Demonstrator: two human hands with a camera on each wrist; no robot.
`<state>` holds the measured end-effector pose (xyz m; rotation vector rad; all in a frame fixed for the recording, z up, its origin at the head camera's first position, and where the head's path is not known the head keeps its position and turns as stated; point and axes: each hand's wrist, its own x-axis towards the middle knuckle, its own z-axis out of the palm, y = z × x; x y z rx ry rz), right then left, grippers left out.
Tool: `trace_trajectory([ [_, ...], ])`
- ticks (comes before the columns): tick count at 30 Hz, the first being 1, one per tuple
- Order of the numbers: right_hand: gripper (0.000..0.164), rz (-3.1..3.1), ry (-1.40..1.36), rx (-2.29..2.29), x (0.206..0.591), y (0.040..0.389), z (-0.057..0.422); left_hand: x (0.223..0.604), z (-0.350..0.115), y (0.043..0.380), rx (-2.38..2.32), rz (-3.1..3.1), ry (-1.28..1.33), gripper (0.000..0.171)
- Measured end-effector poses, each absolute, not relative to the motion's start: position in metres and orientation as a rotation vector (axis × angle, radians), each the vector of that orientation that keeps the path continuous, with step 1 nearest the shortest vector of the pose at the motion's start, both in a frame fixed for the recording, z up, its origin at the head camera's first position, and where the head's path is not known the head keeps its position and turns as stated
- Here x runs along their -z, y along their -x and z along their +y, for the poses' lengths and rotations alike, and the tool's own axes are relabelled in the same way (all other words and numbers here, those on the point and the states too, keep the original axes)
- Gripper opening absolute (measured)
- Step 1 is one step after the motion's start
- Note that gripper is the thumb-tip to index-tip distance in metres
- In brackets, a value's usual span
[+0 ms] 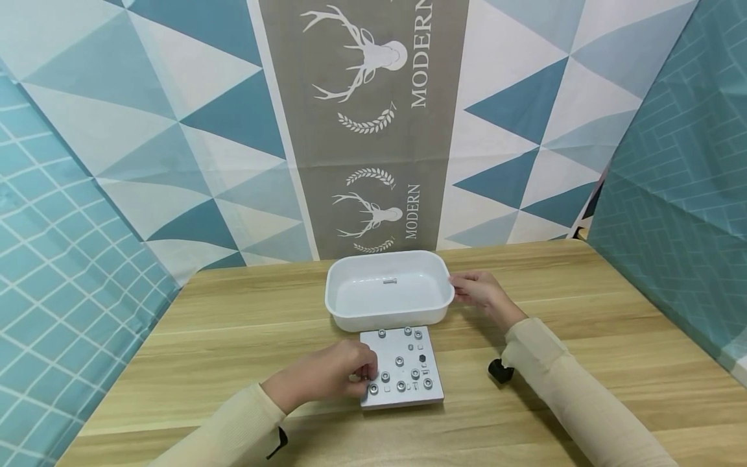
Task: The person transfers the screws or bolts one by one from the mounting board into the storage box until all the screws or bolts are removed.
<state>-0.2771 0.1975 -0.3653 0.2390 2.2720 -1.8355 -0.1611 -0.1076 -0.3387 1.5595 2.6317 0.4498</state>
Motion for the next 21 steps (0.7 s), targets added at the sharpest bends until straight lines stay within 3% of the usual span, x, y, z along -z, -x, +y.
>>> trace_trajectory([
  [21,0.045,2.27,-0.211,1.845,0.3649,0.2755,0.1981,0.3388,-0.1079,0.1622,-0.492,2.644,-1.495,0.007],
])
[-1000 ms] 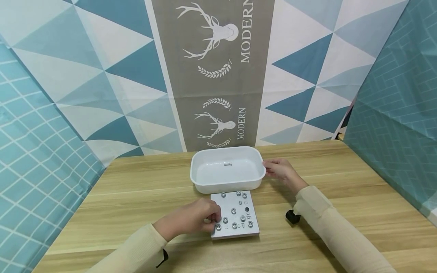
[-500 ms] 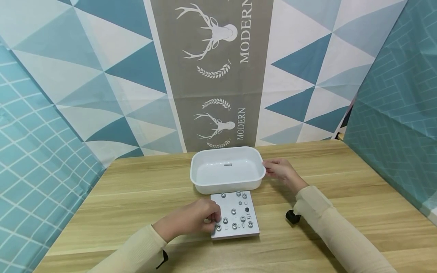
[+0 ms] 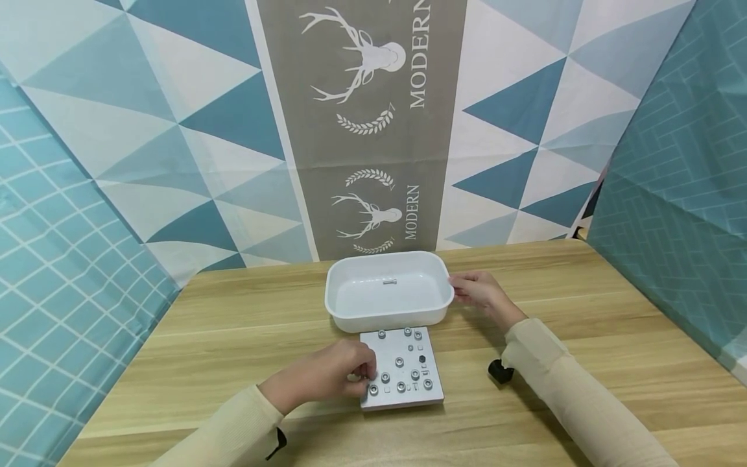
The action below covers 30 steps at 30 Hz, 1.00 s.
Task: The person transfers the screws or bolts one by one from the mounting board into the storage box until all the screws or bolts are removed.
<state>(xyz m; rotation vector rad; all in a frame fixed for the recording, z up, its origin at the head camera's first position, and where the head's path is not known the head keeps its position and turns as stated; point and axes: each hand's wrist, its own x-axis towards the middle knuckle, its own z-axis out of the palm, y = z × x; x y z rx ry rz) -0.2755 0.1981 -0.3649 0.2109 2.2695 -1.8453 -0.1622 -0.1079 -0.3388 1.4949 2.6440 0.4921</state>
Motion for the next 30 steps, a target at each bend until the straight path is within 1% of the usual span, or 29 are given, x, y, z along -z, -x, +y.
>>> trace_trajectory([
  [10,0.046,2.264,-0.215,1.851,0.3631,0.2746,0.1975,0.3357,-0.1093,0.1631,-0.531,2.643,-1.452,0.007],
  [18,0.044,2.264,-0.207,1.85,0.3643,0.2753,0.1974,0.3348,-0.1093,0.163,-0.524,2.63,-1.47,0.005],
  [30,0.044,2.258,-0.219,1.847,0.3665,0.2766,0.1993,0.3315,-0.1067,0.1633,-0.513,2.644,-1.498,0.009],
])
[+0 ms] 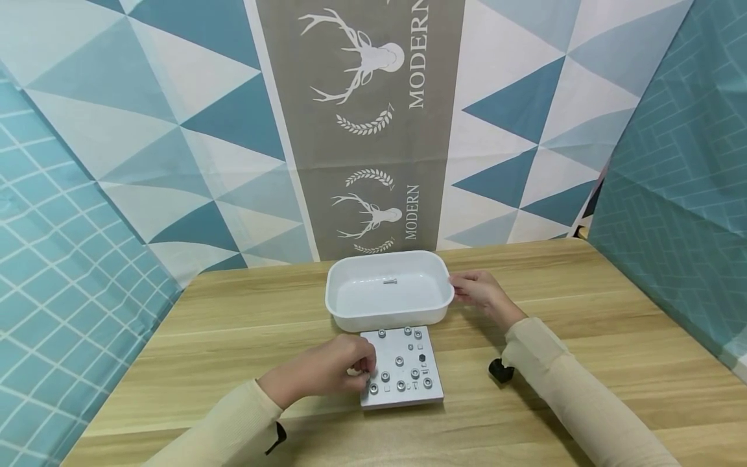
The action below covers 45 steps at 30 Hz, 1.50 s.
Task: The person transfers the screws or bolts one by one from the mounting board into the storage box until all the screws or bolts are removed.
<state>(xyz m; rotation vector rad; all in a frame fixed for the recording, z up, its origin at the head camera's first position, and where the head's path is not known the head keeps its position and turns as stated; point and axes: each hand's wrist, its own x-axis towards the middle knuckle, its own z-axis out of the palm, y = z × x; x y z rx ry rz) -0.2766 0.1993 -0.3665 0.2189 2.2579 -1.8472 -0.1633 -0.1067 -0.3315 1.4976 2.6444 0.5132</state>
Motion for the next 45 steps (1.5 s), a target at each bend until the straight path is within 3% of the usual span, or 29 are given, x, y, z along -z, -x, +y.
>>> trace_trajectory([
  [45,0.047,2.226,-0.175,1.879,0.3667,0.2751,0.2005,0.3255,-0.1066,0.1616,-0.476,2.687,-1.354,0.008],
])
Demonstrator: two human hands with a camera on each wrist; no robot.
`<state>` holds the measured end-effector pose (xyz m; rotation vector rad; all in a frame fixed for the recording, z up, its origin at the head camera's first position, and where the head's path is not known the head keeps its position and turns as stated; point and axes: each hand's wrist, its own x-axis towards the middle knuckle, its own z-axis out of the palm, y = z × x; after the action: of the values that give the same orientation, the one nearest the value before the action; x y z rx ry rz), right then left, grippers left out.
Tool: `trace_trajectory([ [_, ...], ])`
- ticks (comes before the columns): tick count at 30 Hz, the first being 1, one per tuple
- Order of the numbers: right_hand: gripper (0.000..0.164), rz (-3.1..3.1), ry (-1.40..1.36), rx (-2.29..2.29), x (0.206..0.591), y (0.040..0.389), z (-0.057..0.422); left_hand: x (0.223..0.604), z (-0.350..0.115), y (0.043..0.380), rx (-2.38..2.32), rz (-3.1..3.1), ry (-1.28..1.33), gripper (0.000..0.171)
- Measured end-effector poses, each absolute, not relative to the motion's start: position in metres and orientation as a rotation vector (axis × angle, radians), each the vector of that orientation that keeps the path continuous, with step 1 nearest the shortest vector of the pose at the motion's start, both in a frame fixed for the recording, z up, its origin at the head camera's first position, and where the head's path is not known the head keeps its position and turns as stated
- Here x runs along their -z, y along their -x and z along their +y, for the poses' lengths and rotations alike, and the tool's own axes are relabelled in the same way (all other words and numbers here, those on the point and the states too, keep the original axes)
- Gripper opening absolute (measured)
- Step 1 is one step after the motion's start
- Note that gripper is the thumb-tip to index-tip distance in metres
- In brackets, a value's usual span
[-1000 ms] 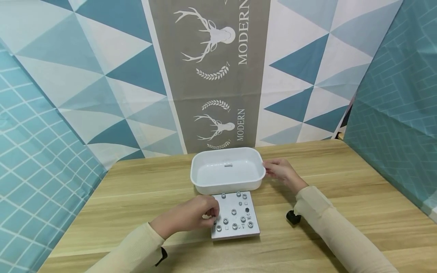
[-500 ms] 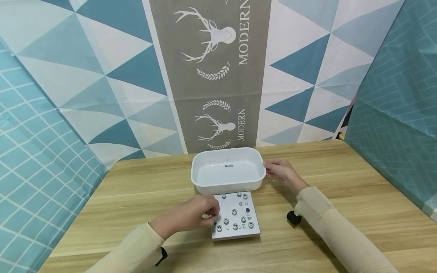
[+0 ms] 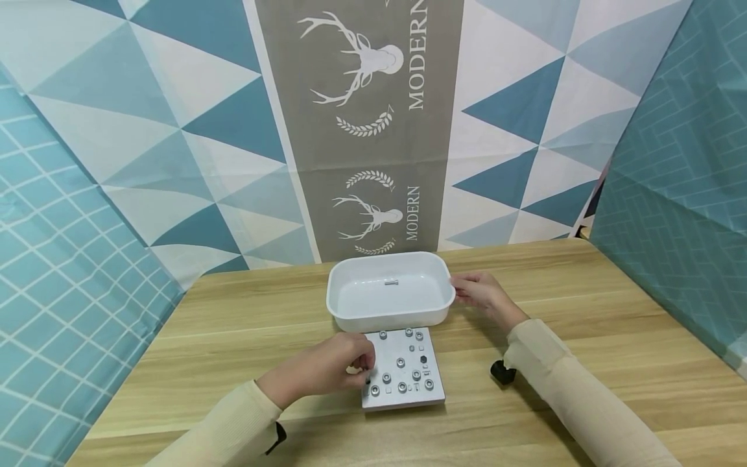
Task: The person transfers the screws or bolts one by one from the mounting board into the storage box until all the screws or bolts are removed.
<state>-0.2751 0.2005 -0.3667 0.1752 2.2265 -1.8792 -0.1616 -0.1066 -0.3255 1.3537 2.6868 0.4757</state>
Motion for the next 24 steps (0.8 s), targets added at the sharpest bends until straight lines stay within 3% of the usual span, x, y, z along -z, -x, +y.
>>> trace_trajectory([
  [24,0.047,2.169,-0.155,1.937,0.3697,0.2764,0.2016,0.3268,-0.1075,0.1633,-0.516,2.676,-1.397,0.008],
])
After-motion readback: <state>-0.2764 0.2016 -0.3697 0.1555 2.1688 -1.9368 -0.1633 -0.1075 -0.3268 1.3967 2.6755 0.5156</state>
